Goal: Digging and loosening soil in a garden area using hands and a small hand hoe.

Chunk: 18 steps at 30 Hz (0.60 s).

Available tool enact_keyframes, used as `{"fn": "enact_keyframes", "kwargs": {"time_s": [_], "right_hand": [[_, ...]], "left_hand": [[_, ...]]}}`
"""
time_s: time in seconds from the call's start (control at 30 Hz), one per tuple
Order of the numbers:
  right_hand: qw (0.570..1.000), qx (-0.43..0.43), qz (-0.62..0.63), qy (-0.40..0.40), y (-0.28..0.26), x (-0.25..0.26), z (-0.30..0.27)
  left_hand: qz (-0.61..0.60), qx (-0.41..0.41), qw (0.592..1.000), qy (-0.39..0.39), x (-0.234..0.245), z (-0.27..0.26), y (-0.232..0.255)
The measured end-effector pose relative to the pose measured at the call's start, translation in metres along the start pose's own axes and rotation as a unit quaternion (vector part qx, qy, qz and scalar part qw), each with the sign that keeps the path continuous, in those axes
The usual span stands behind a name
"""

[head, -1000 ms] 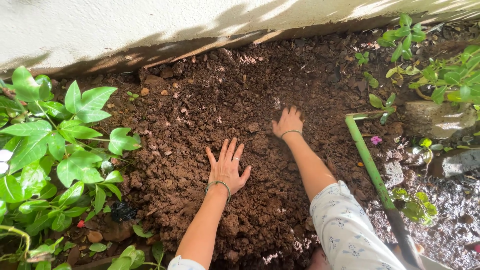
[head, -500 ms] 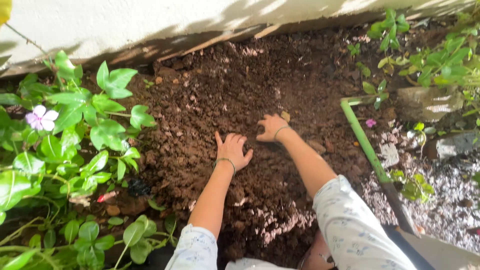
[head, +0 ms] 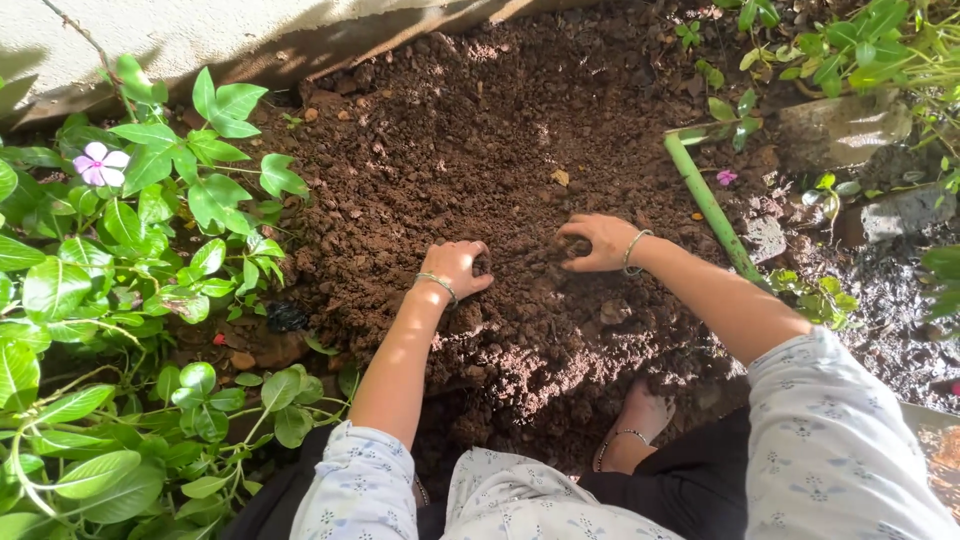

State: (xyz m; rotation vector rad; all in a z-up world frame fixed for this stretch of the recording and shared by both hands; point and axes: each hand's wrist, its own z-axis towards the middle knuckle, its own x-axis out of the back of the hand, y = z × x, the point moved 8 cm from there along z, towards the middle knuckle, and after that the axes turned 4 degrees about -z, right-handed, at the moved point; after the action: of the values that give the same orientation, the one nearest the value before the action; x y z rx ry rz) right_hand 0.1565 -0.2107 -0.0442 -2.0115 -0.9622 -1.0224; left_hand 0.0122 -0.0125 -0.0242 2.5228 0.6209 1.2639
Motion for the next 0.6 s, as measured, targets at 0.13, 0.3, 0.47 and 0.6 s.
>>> {"fn": "enact_keyframes", "kwargs": {"time_s": [0.13, 0.3, 0.47, 0.6], "right_hand": [[0.999, -0.008, 0.009, -0.033, -0.039, 0.043, -0.052], [0.992, 0.098, -0.044, 0.069, -0.075, 0.057, -0.094], [0.988, 0.093, 0.009, 0.125, -0.095, 0.055, -0.109], [0.97, 0.066, 0.162, 0.17, -0.094, 0.067, -0.116]], "left_hand": [[-0.016, -0.021, 0.999, 0.044, -0.021, 0.013, -0.017], [0.002, -0.003, 1.0, 0.021, -0.021, -0.008, -0.009], [-0.018, 0.013, 1.0, 0.01, -0.015, -0.027, 0.007], [-0.071, 0.031, 0.997, 0.017, -0.013, -0.036, 0.011]]}}
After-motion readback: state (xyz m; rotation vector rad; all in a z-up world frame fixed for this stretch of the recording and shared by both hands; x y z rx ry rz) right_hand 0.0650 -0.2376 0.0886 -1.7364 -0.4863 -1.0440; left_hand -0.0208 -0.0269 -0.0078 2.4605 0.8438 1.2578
